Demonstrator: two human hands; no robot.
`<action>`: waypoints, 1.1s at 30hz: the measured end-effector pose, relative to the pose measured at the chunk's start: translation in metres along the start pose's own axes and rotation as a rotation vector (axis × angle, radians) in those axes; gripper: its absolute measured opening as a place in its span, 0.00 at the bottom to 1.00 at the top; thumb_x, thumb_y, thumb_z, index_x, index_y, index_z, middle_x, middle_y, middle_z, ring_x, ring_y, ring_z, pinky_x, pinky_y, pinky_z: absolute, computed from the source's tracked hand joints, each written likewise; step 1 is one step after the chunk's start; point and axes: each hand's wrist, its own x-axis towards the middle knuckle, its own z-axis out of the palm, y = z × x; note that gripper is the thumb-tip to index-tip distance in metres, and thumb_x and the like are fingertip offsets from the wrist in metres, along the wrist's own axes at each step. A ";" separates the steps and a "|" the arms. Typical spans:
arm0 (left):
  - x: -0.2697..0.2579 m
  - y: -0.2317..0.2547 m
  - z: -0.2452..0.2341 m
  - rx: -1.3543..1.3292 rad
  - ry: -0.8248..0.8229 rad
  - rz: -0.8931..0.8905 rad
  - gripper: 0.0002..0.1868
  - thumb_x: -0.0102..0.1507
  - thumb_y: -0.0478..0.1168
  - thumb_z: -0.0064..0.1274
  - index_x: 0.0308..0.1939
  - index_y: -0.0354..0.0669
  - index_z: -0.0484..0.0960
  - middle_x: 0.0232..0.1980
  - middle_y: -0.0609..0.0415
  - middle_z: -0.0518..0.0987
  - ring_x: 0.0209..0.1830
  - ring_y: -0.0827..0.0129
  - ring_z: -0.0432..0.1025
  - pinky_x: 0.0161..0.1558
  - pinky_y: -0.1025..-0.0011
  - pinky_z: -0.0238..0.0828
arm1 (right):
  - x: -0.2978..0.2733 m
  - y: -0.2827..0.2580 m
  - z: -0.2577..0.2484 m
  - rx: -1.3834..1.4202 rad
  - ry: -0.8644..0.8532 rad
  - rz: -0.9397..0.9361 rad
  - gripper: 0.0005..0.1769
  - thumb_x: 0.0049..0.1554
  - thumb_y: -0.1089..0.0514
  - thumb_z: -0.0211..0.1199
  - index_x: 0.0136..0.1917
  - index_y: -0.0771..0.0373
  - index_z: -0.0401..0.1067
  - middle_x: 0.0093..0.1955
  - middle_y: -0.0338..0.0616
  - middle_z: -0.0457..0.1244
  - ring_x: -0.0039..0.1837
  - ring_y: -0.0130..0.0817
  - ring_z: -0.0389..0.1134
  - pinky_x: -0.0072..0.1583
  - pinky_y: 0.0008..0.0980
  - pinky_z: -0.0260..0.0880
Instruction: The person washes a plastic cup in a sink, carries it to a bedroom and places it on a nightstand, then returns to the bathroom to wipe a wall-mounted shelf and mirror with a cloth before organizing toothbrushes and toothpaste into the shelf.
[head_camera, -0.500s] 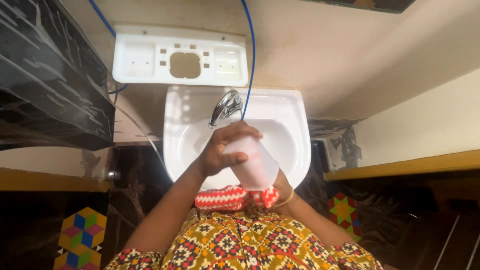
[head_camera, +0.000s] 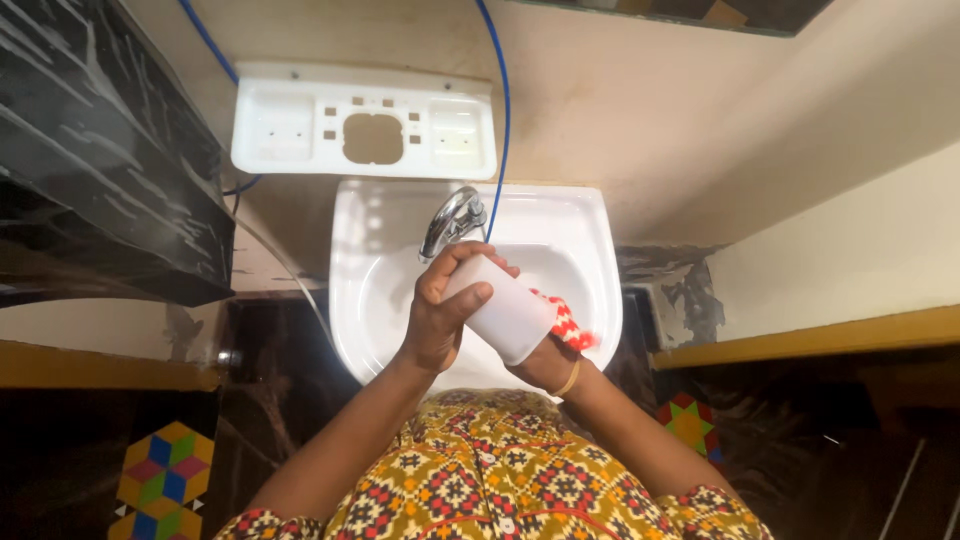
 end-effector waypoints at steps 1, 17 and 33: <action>0.000 0.001 0.000 -0.018 -0.012 0.008 0.25 0.63 0.39 0.60 0.61 0.35 0.71 0.55 0.47 0.77 0.62 0.58 0.75 0.65 0.58 0.73 | 0.000 0.001 -0.002 0.002 -0.002 -0.005 0.26 0.67 0.66 0.51 0.78 0.65 0.57 0.78 0.52 0.56 0.79 0.49 0.59 0.78 0.44 0.59; 0.019 0.016 -0.020 -0.059 -0.250 0.073 0.29 0.64 0.51 0.62 0.61 0.34 0.76 0.56 0.42 0.80 0.60 0.56 0.77 0.63 0.57 0.76 | -0.040 -0.010 0.001 0.861 0.090 0.651 0.33 0.62 0.54 0.56 0.79 0.63 0.58 0.68 0.49 0.64 0.61 0.42 0.68 0.57 0.37 0.68; 0.002 -0.020 -0.039 0.608 0.125 0.231 0.37 0.58 0.47 0.65 0.67 0.37 0.70 0.66 0.46 0.75 0.69 0.61 0.69 0.71 0.63 0.63 | 0.026 -0.021 -0.016 0.045 0.041 0.253 0.41 0.68 0.42 0.52 0.83 0.66 0.47 0.84 0.63 0.48 0.86 0.57 0.45 0.80 0.43 0.46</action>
